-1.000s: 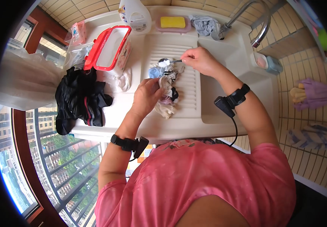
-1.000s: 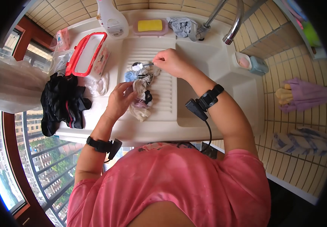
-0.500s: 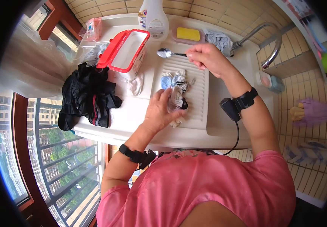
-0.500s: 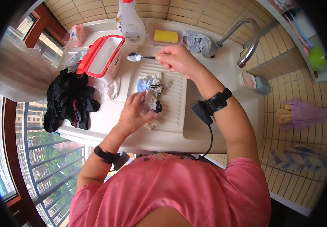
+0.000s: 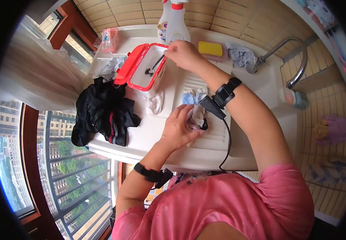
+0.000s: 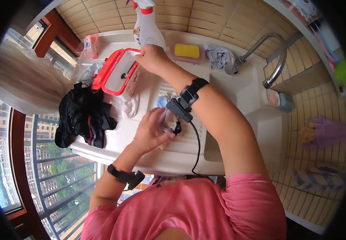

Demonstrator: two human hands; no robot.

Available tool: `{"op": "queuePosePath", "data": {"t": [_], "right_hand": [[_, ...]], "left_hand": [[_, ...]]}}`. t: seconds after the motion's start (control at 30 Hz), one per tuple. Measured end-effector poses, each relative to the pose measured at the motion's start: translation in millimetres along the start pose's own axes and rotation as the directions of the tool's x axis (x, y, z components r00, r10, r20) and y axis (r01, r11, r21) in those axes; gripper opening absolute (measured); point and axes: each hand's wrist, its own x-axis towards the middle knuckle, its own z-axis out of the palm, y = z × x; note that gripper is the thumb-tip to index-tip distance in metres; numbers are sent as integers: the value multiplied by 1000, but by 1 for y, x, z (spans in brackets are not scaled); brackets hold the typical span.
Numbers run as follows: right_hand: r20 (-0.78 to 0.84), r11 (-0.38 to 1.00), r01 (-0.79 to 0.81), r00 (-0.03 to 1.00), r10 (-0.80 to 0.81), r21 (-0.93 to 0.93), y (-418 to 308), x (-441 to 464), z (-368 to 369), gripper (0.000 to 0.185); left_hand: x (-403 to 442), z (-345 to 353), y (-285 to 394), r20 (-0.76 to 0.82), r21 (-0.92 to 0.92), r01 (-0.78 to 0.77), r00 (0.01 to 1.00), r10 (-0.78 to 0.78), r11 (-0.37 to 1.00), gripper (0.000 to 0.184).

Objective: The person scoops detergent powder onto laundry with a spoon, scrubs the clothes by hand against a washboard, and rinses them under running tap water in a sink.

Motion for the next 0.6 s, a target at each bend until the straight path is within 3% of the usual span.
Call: {"op": "queuePosePath", "data": {"t": [0.03,0.07,0.13,0.2,0.27,0.3,0.33,0.4,0.47,0.53,0.6], "right_hand": [[88,994,-105,991,105,-5,1,3,-6,27],[82,995,-96,992,95,-1,1,3,-8,27],[265,869,-403,905,333,286,1,5,-5,27],[288,839,-400,908,305,370,9,14,9,29],[358,750,-491,864,353,443,10,17,19,27],[354,716,-494,866,353,493,11,16,23,25],[350,720,-485,871,345,496,11,16,26,25],[346,668,-516,856,384,536,11,18,28,22],[348,659,-526,850,395,537,8,22,30,19],[222,614,-438,890,398,656,-1,25,34,20],[172,629,-411,897,406,660,-11,33,43,20]], "left_hand": [[0,-11,-6,-82,-158,87,992,-101,984,65],[-1,-23,-14,-141,-317,154,968,-207,936,63],[6,-28,-64,-293,-647,223,810,-508,729,55],[23,-71,-75,-224,-884,187,633,-741,427,46],[38,-99,-95,-126,-952,160,575,-808,262,26],[45,-106,-102,-121,-965,117,594,-795,234,34],[51,-110,-107,-130,-964,110,598,-791,241,34],[63,-117,-110,-273,-903,72,667,-694,424,25],[78,-132,-113,-332,-863,73,664,-670,500,21],[96,-152,-111,-431,-767,96,656,-620,635,14],[117,-176,-127,-471,-719,53,696,-542,693,14]]}}
